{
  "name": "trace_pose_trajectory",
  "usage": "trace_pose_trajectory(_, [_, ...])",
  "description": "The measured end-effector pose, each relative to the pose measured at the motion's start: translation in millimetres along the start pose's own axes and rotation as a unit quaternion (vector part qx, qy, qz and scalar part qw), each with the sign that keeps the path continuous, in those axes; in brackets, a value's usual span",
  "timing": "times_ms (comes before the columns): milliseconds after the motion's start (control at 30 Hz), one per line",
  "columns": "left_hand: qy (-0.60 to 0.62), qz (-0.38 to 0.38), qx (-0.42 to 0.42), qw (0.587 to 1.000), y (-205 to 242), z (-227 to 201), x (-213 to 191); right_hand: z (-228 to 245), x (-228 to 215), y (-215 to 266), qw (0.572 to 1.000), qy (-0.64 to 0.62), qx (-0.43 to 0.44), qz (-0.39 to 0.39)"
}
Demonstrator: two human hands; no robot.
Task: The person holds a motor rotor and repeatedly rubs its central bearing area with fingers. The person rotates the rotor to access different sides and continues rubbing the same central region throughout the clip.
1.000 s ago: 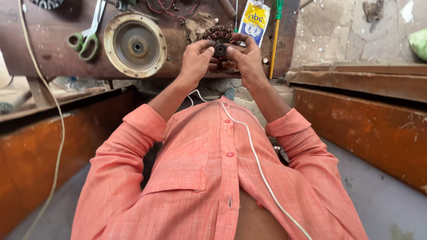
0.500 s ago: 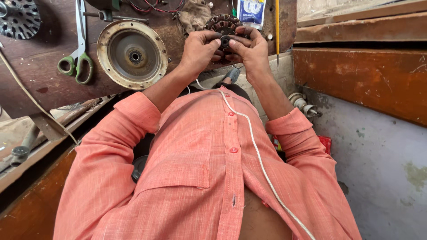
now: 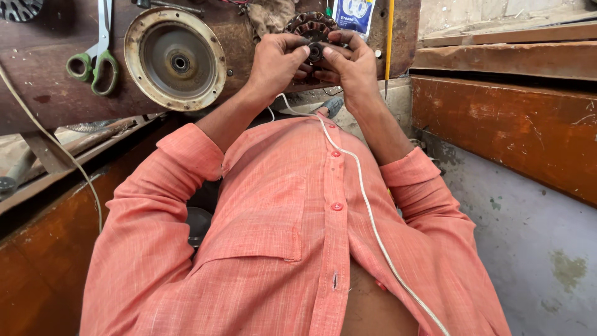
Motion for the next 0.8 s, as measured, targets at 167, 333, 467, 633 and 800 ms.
trace_pose_trajectory(167, [-0.009,-0.013,-0.013,1.0,4.8,-2.6,0.9,2.2,-3.3,-3.4,1.0,0.015,0.002,0.018])
trace_pose_trajectory(333, [-0.014,-0.016,0.001,1.0,4.9,-7.0,2.4,4.2,-3.2,-5.5,1.0,0.005,-0.001,0.027])
trace_pose_trajectory(467, [-0.02,-0.013,0.0,1.0,2.2,-8.4,3.9,6.1,-4.3,-5.9,1.0,-0.001,0.007,0.022])
trace_pose_trajectory(633, [-0.026,-0.018,-0.02,0.999,-0.1,-6.4,4.4,5.4,-4.6,-5.4,1.0,-0.004,-0.003,0.023])
trace_pose_trajectory(800, [-0.031,-0.006,-0.021,0.999,-1.1,-5.8,4.4,3.0,-4.6,-6.8,0.999,-0.006,-0.028,0.03])
Point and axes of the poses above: each hand's wrist, its own y-axis away from the middle knuckle, its own x-axis out of the palm, z = x × y, the point moved 6 cm from there along -y, towards the middle knuckle, and after that the axes turned 10 degrees about -x, right-handed, at the moved point
